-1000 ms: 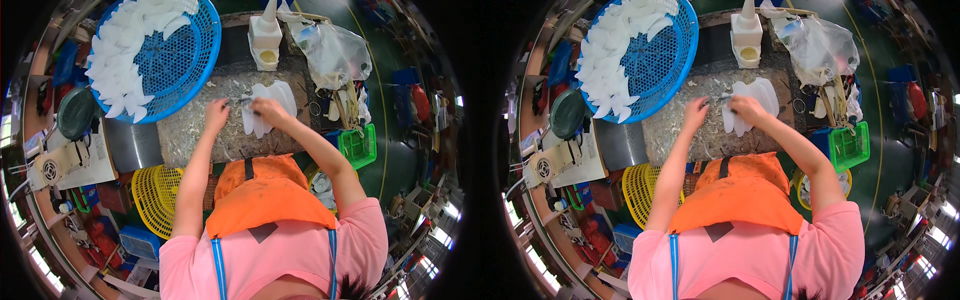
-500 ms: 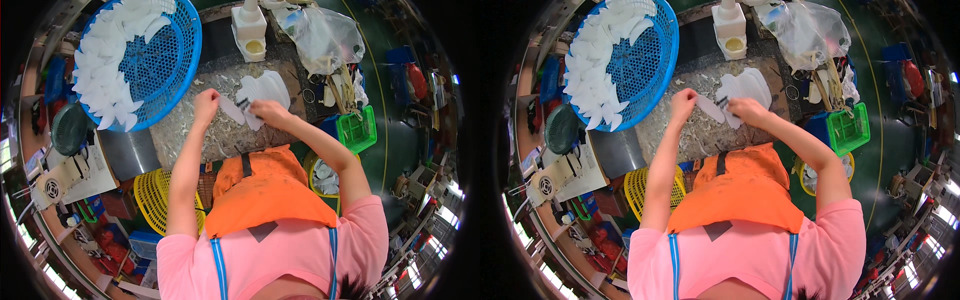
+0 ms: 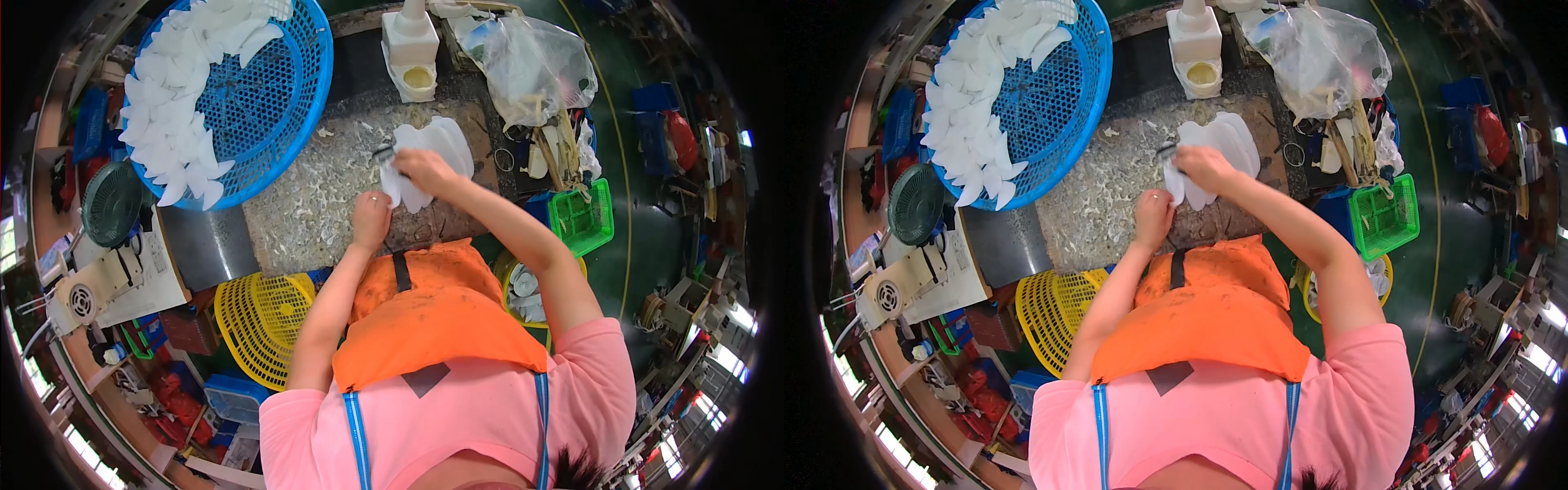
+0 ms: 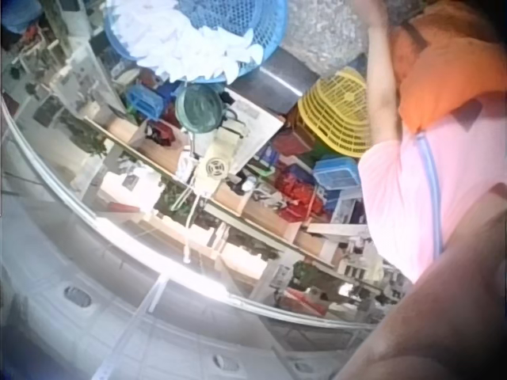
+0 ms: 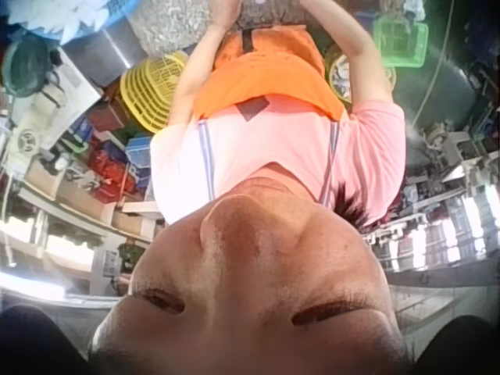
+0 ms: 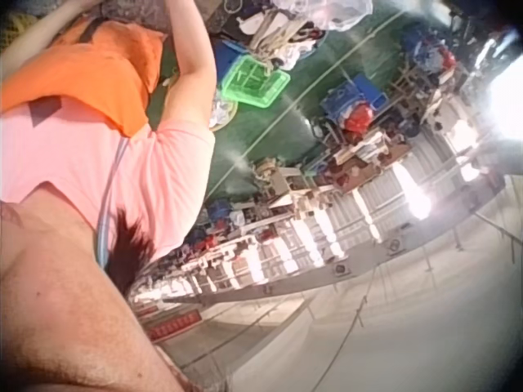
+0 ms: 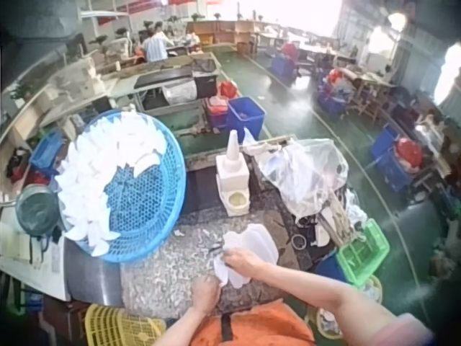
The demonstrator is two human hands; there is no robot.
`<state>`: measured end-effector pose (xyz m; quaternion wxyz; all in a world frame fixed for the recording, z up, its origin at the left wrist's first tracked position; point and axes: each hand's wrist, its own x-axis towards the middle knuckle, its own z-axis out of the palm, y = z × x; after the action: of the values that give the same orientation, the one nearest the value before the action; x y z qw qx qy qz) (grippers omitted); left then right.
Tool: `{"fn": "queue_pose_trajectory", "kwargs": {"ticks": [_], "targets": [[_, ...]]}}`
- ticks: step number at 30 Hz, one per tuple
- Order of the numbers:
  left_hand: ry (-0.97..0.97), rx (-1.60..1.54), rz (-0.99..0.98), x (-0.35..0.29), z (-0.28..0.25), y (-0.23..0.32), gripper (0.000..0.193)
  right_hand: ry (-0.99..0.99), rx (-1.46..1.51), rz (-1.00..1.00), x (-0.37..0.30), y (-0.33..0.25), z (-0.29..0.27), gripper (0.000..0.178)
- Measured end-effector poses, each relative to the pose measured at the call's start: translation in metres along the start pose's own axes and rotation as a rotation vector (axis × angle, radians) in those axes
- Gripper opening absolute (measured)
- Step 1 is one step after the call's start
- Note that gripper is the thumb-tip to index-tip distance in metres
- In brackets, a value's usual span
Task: Applying adhesive or treatment to small shoe components using a brush and stacking them.
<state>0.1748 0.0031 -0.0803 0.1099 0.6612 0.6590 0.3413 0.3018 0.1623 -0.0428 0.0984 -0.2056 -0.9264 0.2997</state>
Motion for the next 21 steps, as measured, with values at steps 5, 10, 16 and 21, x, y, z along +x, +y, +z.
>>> {"fn": "queue_pose_trajectory", "kwargs": {"ticks": [5, 10, 16, 21], "targets": [[0.012, 0.123, -0.185, 0.000, -0.009, 0.007, 0.041, -0.122, 0.249, -0.039, -0.060, -0.020, 0.001, 0.016], [-0.024, 0.082, -0.100, 0.011, -0.013, 0.011, 0.043, -0.256, 0.383, 0.652, -0.024, -0.012, -0.023, 0.024], [-0.073, 0.000, -0.059, 0.006, -0.010, 0.005, 0.023, 0.133, 0.131, 0.518, -0.034, -0.028, -0.018, 0.022], [0.197, -0.076, -0.200, 0.031, -0.050, 0.013, 0.012, 0.070, 0.006, 0.429, -0.054, -0.040, -0.012, 0.016]]}}
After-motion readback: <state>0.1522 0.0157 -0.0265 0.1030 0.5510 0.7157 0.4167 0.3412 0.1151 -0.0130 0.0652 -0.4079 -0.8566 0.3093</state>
